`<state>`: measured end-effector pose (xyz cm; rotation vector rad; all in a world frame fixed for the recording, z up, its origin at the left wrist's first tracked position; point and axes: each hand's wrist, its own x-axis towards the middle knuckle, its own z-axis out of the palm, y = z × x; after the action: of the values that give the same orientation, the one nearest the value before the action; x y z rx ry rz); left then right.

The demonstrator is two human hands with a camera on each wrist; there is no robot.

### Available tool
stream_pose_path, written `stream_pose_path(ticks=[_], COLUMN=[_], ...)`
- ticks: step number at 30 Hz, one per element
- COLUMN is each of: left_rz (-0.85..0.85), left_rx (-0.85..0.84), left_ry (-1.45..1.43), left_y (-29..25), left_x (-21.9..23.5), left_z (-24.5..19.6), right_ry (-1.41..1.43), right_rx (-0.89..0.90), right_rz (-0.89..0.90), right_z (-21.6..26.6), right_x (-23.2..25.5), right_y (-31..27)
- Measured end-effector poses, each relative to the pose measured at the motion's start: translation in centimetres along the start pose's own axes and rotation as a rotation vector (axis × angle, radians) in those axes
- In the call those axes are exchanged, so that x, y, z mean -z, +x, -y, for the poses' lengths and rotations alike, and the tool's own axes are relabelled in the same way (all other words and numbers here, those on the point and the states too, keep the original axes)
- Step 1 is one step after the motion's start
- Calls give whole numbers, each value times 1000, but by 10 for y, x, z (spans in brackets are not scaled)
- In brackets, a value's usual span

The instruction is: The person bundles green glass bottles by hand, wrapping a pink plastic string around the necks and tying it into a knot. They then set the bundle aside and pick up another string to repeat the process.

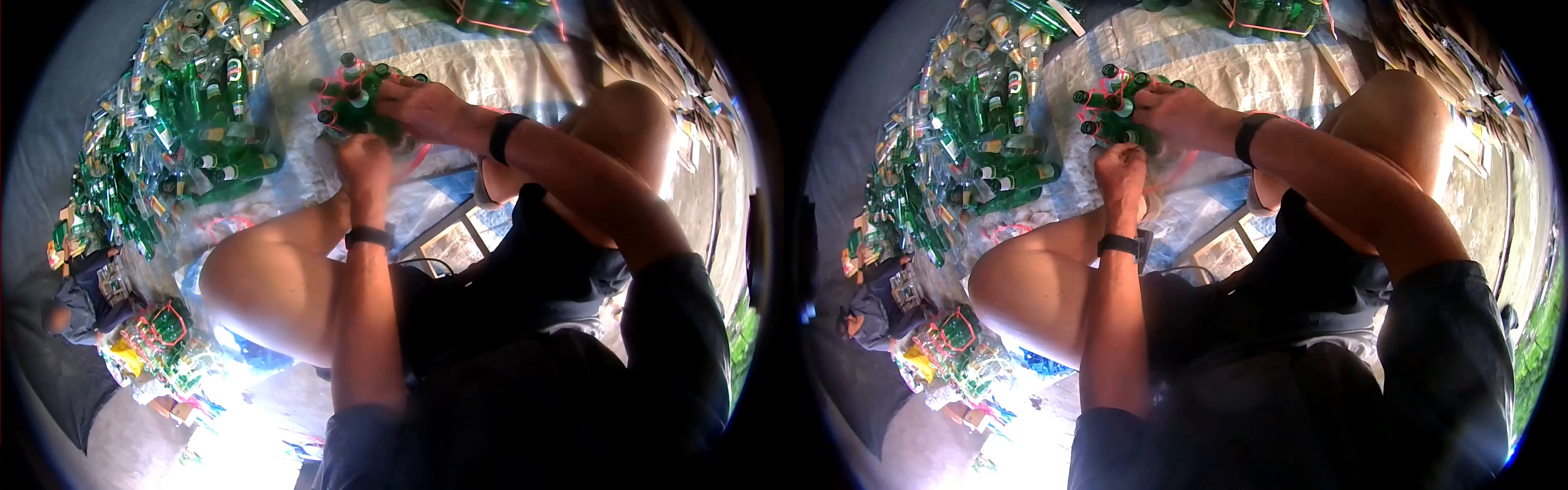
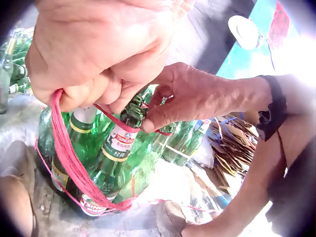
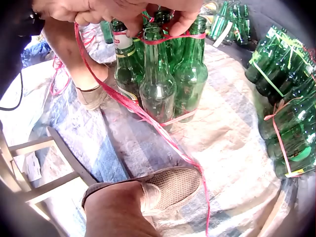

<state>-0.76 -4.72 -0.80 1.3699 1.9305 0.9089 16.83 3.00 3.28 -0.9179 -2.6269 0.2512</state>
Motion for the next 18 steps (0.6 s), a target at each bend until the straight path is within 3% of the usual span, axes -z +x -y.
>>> stream_pose_path(ticks=[9, 11, 15, 17, 18], left_rz=[115, 145, 154, 135, 131], left_rx=[71, 302, 391, 649, 651], left_ry=[-285, -551, -630, -646, -649], left_y=[-8, -8, -9, -8, -7], left_x=[9, 6, 13, 17, 20], left_z=[19, 24, 10, 1, -1], right_ry=[23, 25, 41, 66, 67], right_rx=[59, 43, 35, -15, -11], right_rz=[-36, -25, -25, -17, -14], right_z=[-2, -3, -2, -1, -1], right_x=[1, -2, -2, -2, -2], right_y=[1, 1, 1, 1, 1])
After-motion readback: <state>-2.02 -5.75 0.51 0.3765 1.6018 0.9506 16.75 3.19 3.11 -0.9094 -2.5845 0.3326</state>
